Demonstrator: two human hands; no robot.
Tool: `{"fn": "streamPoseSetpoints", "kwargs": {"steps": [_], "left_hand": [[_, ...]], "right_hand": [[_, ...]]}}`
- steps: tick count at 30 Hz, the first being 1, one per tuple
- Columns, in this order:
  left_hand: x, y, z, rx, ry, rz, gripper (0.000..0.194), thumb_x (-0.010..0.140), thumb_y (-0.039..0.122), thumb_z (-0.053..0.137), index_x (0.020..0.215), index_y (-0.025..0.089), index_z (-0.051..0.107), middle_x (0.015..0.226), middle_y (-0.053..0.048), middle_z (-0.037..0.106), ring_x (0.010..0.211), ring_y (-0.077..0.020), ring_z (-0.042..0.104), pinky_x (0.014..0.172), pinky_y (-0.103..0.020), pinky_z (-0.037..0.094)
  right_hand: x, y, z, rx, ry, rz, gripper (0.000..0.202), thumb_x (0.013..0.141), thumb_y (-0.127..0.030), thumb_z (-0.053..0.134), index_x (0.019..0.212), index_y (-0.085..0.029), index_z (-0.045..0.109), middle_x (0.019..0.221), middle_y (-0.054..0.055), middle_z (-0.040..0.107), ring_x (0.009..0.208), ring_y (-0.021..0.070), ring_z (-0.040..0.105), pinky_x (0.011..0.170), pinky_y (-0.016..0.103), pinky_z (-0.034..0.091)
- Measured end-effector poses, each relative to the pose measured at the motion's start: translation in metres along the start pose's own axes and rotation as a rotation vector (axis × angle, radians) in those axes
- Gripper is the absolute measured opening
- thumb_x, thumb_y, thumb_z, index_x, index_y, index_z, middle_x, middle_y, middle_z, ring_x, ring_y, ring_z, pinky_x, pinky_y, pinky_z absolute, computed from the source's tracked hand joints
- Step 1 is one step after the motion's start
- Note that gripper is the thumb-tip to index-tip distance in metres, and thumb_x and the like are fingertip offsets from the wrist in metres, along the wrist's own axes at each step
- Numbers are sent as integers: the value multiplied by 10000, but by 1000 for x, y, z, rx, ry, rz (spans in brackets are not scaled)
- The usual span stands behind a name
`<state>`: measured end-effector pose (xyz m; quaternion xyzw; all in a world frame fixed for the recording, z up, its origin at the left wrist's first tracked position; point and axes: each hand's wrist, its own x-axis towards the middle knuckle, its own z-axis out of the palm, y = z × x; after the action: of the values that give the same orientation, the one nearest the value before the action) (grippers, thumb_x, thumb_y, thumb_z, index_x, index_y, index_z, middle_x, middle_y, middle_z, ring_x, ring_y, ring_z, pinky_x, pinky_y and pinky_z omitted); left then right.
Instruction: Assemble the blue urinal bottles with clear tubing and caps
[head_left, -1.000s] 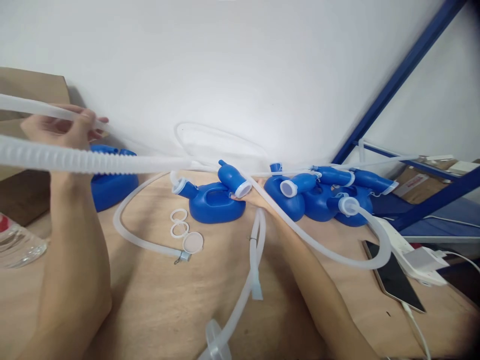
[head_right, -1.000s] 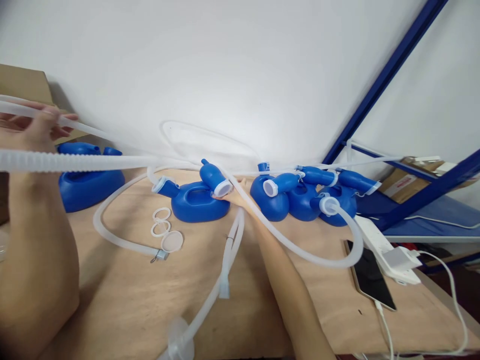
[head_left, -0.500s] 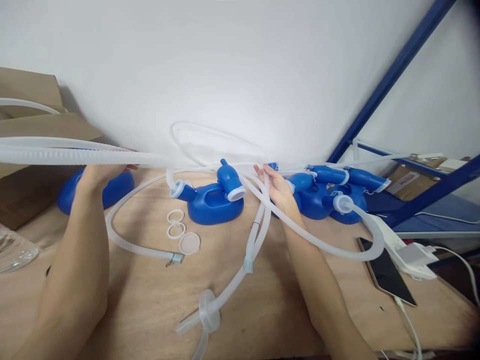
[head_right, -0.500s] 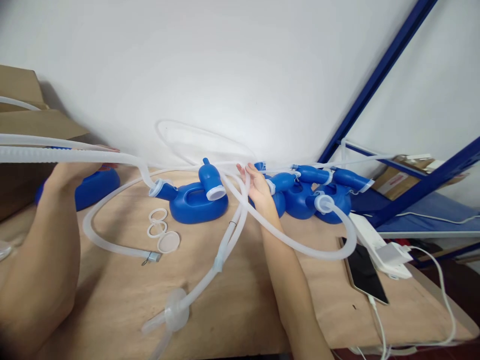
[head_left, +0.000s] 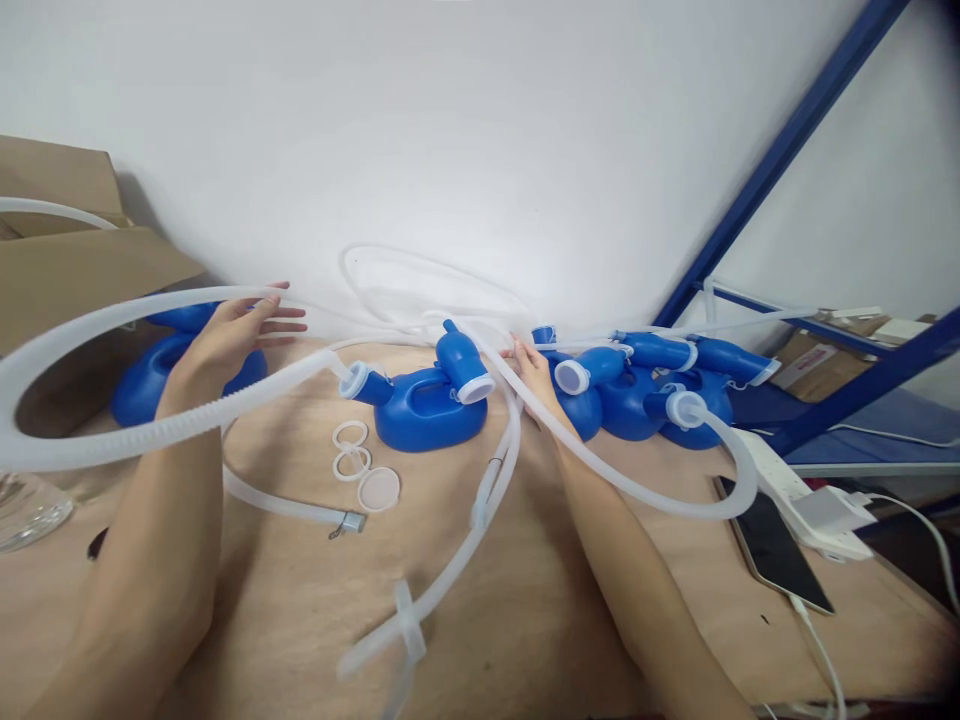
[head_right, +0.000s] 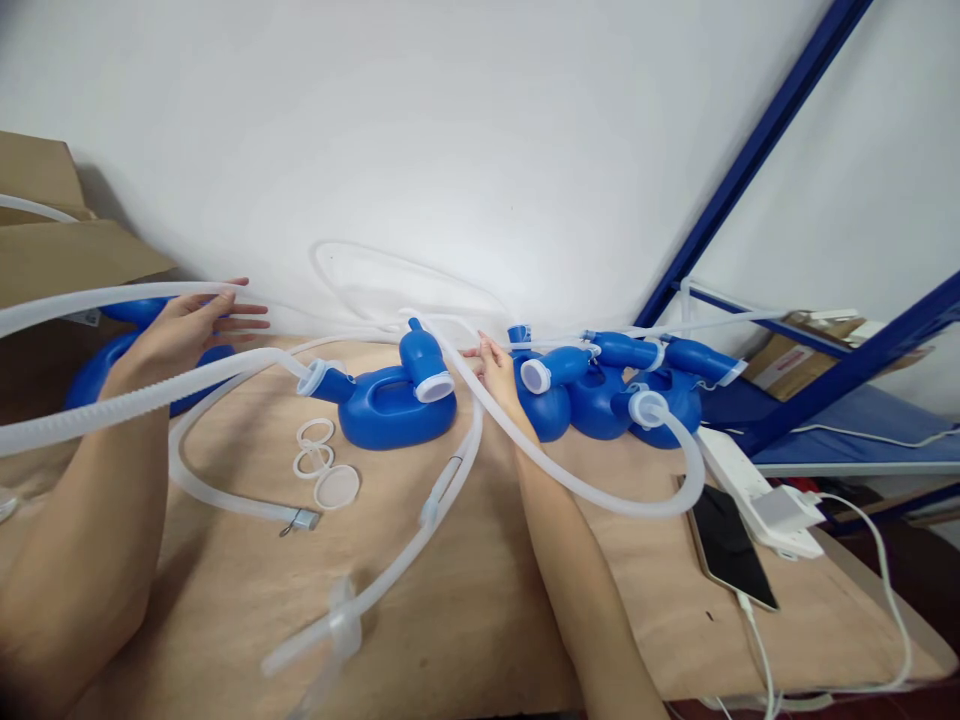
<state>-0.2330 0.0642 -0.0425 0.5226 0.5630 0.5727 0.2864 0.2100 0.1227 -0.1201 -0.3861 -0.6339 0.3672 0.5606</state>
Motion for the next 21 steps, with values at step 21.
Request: {"fn": "streamPoseSetpoints", "kwargs": {"steps": [21], "left_hand": [[0,25,1,-431,412,138,254,1097,315,310,1256,278,504,1201,-37,764,1151,-136,722,1066,-416,547]], "right_hand": [[-10,-42,-4,321,-106,476,434,885,-230,743,1309,-231,654,1077,62,778,916,216,772,735,328,674]]}}
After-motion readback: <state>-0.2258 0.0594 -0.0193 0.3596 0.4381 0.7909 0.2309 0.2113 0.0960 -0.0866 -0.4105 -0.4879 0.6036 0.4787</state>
